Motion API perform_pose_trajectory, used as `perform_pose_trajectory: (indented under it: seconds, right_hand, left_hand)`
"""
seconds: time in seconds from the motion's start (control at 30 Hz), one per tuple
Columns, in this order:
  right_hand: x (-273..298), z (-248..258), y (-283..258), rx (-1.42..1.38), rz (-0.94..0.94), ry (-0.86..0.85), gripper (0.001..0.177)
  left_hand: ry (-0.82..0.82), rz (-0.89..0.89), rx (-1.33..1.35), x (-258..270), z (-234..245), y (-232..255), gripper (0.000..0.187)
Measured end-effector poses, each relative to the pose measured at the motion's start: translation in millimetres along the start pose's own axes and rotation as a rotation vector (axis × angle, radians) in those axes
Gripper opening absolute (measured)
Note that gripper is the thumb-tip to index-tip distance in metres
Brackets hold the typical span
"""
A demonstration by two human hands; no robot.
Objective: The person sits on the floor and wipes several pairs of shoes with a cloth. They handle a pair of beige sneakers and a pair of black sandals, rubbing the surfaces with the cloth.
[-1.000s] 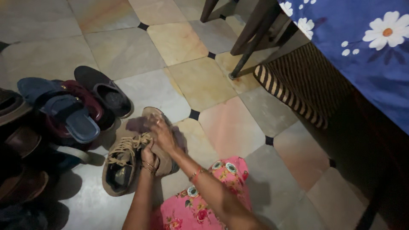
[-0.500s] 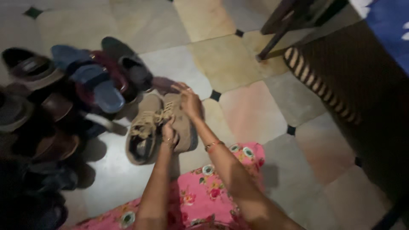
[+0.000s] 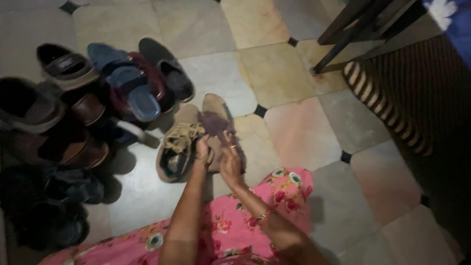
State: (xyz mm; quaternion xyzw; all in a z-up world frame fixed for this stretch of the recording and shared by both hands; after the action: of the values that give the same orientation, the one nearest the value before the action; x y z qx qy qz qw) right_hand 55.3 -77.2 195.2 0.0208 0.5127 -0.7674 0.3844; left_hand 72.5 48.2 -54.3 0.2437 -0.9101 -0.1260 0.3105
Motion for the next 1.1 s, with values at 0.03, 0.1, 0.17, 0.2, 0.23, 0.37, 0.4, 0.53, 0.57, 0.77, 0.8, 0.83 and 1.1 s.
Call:
perform_pose_trajectory:
  seconds: [0.03,0.1,0.17,0.2,0.23,0.37,0.4,0.53,0.57,0.77,0.8,0.83,1.1]
  right_hand:
    - [-3.2,-1.6,2.4,-0.006,0.011,0.004,0.048]
    - [-17.3,-10.3,8.5,-0.014,0.035,0.015,0.046]
    - [-33.9,-18.1,10.0,-0.025,0.09,0.006,0.051]
    - [-43.3,-21.1,11.3,-0.017,0.104,0.012,0.055]
    - [-50.9,-26.3,11.7,-0.016,0.117,0.01,0.059]
    - [-82.3,-39.2,9.9,0.168,0.283,0.016,0.061]
    - [-92.7,-42.7,15.3,0.173,0.281,-0.004,0.061]
    - [-142.8,-63.3,25.3,0.222,0.311,-0.035,0.06]
    - [-152.3,-66.1,26.4,0.25,0.33,-0.034,0.059]
    - [-161.2,-73.5,53.8,0.15,0.239,-0.051,0.049]
    - [-157.3,-71.7,58.0,0.082,0.249,-0.038,0.048]
    - [-153.2,-69.7,61.9,0.014,0.262,-0.026,0.047]
    - [-75.3,-53.9,91.3,0.064,0.075,-0.035,0.042]
  left_hand:
    - [0.014,-0.024,-0.069,-1.9,3.2,1.6,0.039]
    - [-0.003,-0.012,-0.124,-3.4,-2.3,-5.0,0.04]
    - [0.056,0.012,-0.196,3.6,6.2,-3.7,0.038]
    - [0.145,-0.002,-0.282,4.4,12.2,-0.9,0.039]
    - [0.116,-0.032,-0.211,4.3,3.4,0.1,0.036]
    - [0.045,-0.076,-0.053,3.1,-12.1,9.5,0.034]
    - [0.041,-0.066,-0.047,2.5,-12.8,7.7,0.035]
    - [0.128,-0.056,-0.113,4.0,-9.1,8.8,0.031]
    - [0.134,-0.089,-0.172,5.8,-8.8,13.3,0.031]
    - [0.199,-0.095,-0.181,10.1,-12.6,11.2,0.024]
    - [0.217,-0.075,-0.216,11.4,-12.5,10.7,0.03]
    - [0.231,-0.093,-0.205,12.8,-14.6,13.1,0.028]
    - [0.343,-0.254,-0.32,16.1,-20.4,21.7,0.042]
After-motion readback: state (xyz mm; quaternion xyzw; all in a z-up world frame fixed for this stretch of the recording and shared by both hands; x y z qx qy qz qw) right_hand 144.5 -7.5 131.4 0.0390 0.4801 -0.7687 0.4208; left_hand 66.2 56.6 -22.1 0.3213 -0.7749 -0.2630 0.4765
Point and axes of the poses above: each hand's wrist, its own x-axis away from the middle knuckle, its own z-axis out of the back of the hand, y = z × x, the point moved 10 cm from there along -x, towards the middle knuckle, and after that the axes turned 8 degrees about y, right-handed, at the moved point
